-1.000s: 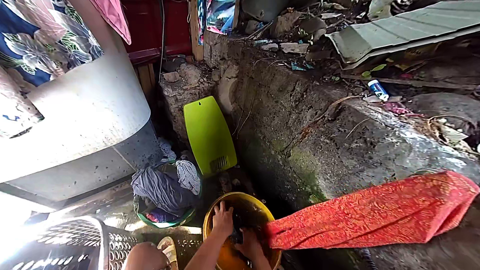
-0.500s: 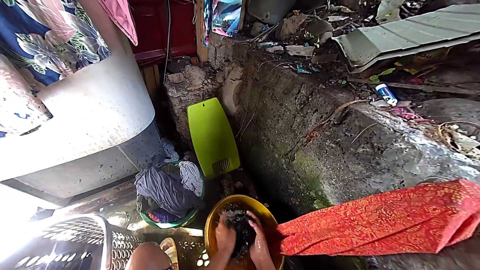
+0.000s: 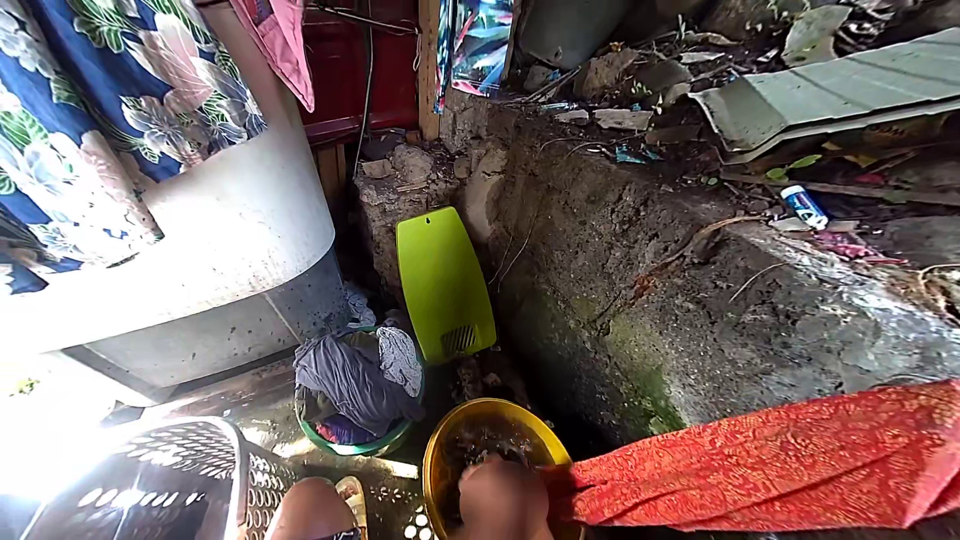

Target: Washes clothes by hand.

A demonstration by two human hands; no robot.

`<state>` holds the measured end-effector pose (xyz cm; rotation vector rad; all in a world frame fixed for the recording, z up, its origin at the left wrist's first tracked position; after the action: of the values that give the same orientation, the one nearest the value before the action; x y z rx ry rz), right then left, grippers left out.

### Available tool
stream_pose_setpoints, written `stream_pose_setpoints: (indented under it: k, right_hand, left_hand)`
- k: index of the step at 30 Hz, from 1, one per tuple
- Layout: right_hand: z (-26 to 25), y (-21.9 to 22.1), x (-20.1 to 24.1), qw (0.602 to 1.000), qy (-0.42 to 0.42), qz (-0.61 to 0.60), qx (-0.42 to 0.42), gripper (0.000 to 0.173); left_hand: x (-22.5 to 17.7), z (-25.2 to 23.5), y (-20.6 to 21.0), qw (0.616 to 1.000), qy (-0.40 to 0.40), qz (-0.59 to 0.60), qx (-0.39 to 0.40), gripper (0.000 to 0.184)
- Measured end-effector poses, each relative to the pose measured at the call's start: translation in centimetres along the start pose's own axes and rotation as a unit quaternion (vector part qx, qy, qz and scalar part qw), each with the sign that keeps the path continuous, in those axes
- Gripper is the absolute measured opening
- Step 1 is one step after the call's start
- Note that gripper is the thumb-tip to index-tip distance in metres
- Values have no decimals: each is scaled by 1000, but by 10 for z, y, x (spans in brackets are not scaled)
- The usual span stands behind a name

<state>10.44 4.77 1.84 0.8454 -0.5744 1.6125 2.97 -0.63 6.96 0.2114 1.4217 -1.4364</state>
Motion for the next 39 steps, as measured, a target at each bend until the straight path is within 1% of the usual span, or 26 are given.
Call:
stream_pose_setpoints:
  k: [2, 4, 5, 7, 9, 10, 11, 13, 14, 16, 18, 20, 22, 23, 24, 26, 27, 28, 29, 31, 33, 34, 35, 36, 37, 39]
  right_hand:
    - [-11, -10, 10, 998, -25, 52, 16, 41]
    - [-12, -10, 20, 992, -63, 113, 5, 41]
    - [-8, -8, 28, 988, -96, 123, 2, 39]
    - [-9, -3, 43, 965, -210, 158, 16, 33]
    - [-20, -9, 41, 927, -259, 272, 12, 62]
    - [-26, -12, 34, 901, -248, 355, 0, 70]
    - [-30, -11, 21, 871, -212, 444, 2, 70]
    - [-33, -1, -15, 790, -113, 601, 28, 63]
    - [-32, 4, -31, 760, -81, 645, 30, 59]
    - [-29, 9, -54, 715, -21, 697, 39, 55]
    - [-27, 6, -66, 696, 42, 713, 77, 55]
    - [-26, -3, -69, 701, 78, 701, 105, 53]
    - [-33, -10, -68, 715, 76, 686, 109, 49]
    - [-38, -12, -62, 742, 54, 660, 103, 42]
    - [-42, -14, -53, 795, 16, 599, 90, 33]
    - [-38, -16, -21, 939, -90, 330, 34, 25]
    - [-34, -15, -6, 978, -113, 177, 9, 27]
    - [-32, -15, 1, 994, -98, 44, -2, 32]
    - [-34, -15, -5, 996, -60, -58, 0, 39]
    - [-39, -9, -29, 986, 5, -166, 21, 42]
    - [-21, 2, -27, 992, -5, -123, 32, 42]
    - [9, 7, -3, 998, 13, -42, 34, 44]
    - [42, 15, 28, 993, 94, 64, 38, 44]
    - [58, 24, 47, 981, 146, 123, 23, 44]
    - [59, 29, 49, 982, 135, 133, 17, 43]
    - [27, 28, 10, 995, 27, 91, 15, 41]
  left_hand:
    - [-9, 29, 15, 993, 117, 2, -34, 34]
    - [7, 24, 19, 983, 164, -42, -65, 33]
    - [22, 11, 15, 986, 137, -86, -34, 35]
    - [52, -20, -7, 985, 45, -157, 51, 40]
    - [60, -39, -26, 974, 10, -206, 95, 42]
    - [52, -42, -33, 968, 11, -226, 106, 42]
    - [40, -44, -39, 966, 21, -236, 106, 41]
    - [16, -55, -38, 966, 66, -228, 99, 37]
    - [9, -64, -29, 966, 97, -214, 111, 36]
    - [12, -83, 4, 951, 154, -198, 183, 40]
    - [35, -90, 41, 928, 151, -208, 269, 47]
    - [64, -80, 59, 929, 71, -217, 292, 46]
    - [86, -65, 64, 940, -44, -191, 281, 43]
    - [97, -60, 67, 944, -93, -171, 268, 45]
    - [104, -57, 68, 950, -127, -142, 247, 48]
    - [104, -51, 58, 967, -149, -43, 201, 50]
    - [103, -55, 53, 976, -147, 11, 158, 49]
    - [101, -59, 48, 982, -142, 57, 107, 47]
    - [96, -59, 41, 986, -140, 70, 50, 42]
    - [64, -40, 22, 993, -100, 62, 1, 36]
    - [10, 2, 0, 995, 0, 99, -4, 32]
    - [-6, 20, -1, 991, 80, 99, -42, 29]
    - [-12, 31, 2, 980, 153, 89, -91, 28]
    - [-10, 32, 5, 971, 189, 71, -128, 28]
    - [-1, 20, 6, 977, 167, 57, -120, 31]
    - [36, -25, 5, 995, 19, 65, -70, 31]
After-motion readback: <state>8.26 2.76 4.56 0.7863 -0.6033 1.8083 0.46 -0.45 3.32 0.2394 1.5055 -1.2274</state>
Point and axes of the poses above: each hand's wrist, its own z-axis away from the middle knuckle, its own y-axis out of the palm, x = y × z, the point moved 6 cm from there along -z, towards the middle knuckle, and after that the axes turned 10 degrees about y, right-handed, at the moved point
